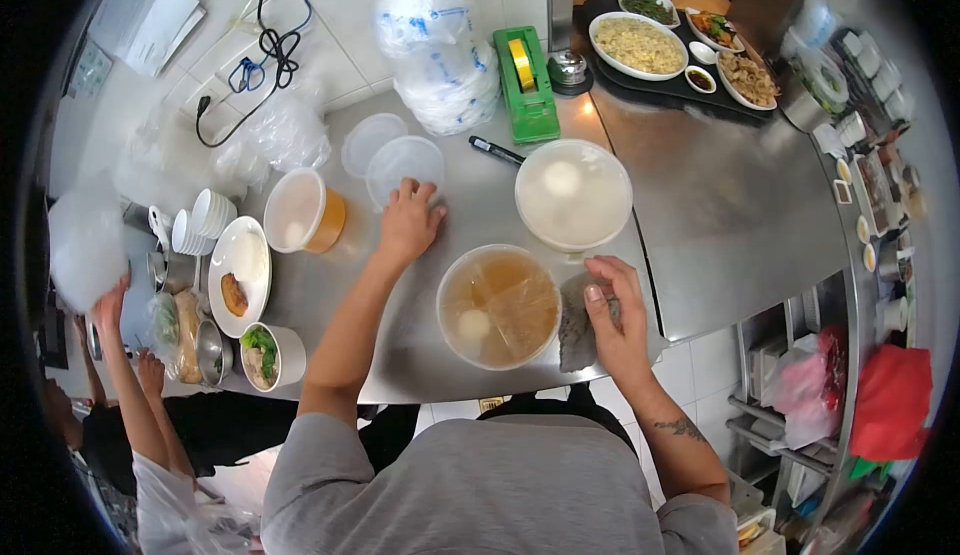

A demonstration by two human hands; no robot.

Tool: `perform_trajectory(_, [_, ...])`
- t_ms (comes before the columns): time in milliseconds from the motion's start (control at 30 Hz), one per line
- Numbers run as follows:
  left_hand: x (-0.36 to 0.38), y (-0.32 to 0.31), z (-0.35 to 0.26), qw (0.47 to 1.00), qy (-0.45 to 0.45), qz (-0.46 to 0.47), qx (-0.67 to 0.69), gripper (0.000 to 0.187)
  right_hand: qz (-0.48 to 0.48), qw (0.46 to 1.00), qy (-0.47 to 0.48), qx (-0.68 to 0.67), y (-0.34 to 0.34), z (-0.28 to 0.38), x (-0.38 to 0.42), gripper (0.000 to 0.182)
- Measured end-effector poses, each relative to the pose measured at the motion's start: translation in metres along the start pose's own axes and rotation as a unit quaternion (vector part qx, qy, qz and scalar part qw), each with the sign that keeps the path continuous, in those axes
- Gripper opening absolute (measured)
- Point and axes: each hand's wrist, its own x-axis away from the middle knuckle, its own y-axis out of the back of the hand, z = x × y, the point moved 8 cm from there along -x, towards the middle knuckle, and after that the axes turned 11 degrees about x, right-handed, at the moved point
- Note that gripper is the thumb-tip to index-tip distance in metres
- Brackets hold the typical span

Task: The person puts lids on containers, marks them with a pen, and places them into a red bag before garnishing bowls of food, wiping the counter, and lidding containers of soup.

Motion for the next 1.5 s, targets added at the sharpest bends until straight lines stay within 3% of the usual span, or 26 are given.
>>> perform_trajectory(33, [0.003,0.006,-0.008,0.997,-0.029,-0.01,0.065,0.03,-0.004,1.0,0.008,0.002,0.004,0.008,-0.005,0.027])
perform_trajectory(100, [-0.011,0.067,0.005,0.975,-0.126,-0.181,0.031,0.029,-0.012,0.999,0.03,0.028,0.008,0.019,-0.013,0.027])
perform_trajectory(133, [-0.024,0.104,0.023,0.975,-0.067,-0.204,0.054,0.03,-0.014,0.998,0.038,0.04,0.007,0.023,-0.015,0.027])
perform_trajectory(167, [-0.043,0.122,0.066,0.976,0.063,-0.205,-0.038,0.031,-0.004,0.997,0.056,0.045,0.003,0.027,-0.018,0.027])
perform_trajectory(233, [-0.09,0.12,0.162,0.978,0.173,-0.059,-0.099,0.033,0.009,0.994,0.094,0.052,-0.01,0.038,-0.025,0.027])
perform_trajectory(333, [-0.135,0.065,0.169,0.999,0.037,0.028,0.002,0.038,0.062,0.982,0.16,0.08,-0.044,0.062,-0.035,0.025])
perform_trajectory(367, [-0.141,0.036,0.176,0.996,0.049,0.066,-0.017,0.04,0.087,0.975,0.18,0.094,-0.055,0.07,-0.037,0.024])
perform_trajectory(400, [-0.144,0.008,0.172,0.992,0.062,0.101,-0.035,0.041,0.08,0.968,0.216,0.103,-0.061,0.079,-0.04,0.024])
perform_trajectory(467, [-0.114,0.003,0.1,0.984,0.083,0.122,-0.098,0.044,0.076,0.947,0.288,0.122,-0.066,0.095,-0.043,0.023])
perform_trajectory(567, [-0.068,-0.007,0.038,0.979,0.078,0.106,-0.153,0.042,0.08,0.938,0.311,0.129,-0.063,0.101,-0.051,0.025])
perform_trajectory(667, [-0.057,0.022,0.029,0.998,-0.051,0.03,0.005,0.041,0.088,0.937,0.307,0.141,-0.056,0.095,-0.054,0.025])
perform_trajectory(733, [-0.063,0.092,0.09,0.988,0.068,-0.135,-0.045,0.039,0.105,0.937,0.299,0.145,-0.053,0.089,-0.052,0.025])
perform_trajectory(833, [-0.032,0.157,0.161,0.917,0.307,-0.119,-0.224,0.066,0.132,0.935,0.298,0.143,-0.053,0.082,-0.044,0.025])
perform_trajectory(933, [-0.008,0.138,0.256,0.936,0.342,-0.05,-0.064,0.075,0.155,0.932,0.298,0.134,-0.057,0.078,-0.036,0.026])
perform_trajectory(1167, [0.076,0.12,0.119,0.916,0.395,-0.033,-0.062,0.071,0.169,0.916,0.332,0.146,-0.046,0.074,-0.009,0.029])
perform_trajectory(1300, [0.117,0.106,0.064,0.916,0.396,-0.046,-0.039,0.066,0.17,0.935,0.275,0.146,-0.023,0.052,-0.017,0.031])
perform_trajectory(1433, [0.125,0.097,0.024,0.92,0.389,-0.014,-0.051,0.058,0.099,0.953,0.241,0.155,0.013,0.03,-0.028,0.031])
perform_trajectory(1500, [0.1,0.099,-0.006,0.953,0.276,-0.083,-0.091,0.05,0.035,0.954,0.24,0.175,0.026,0.021,-0.034,0.03])
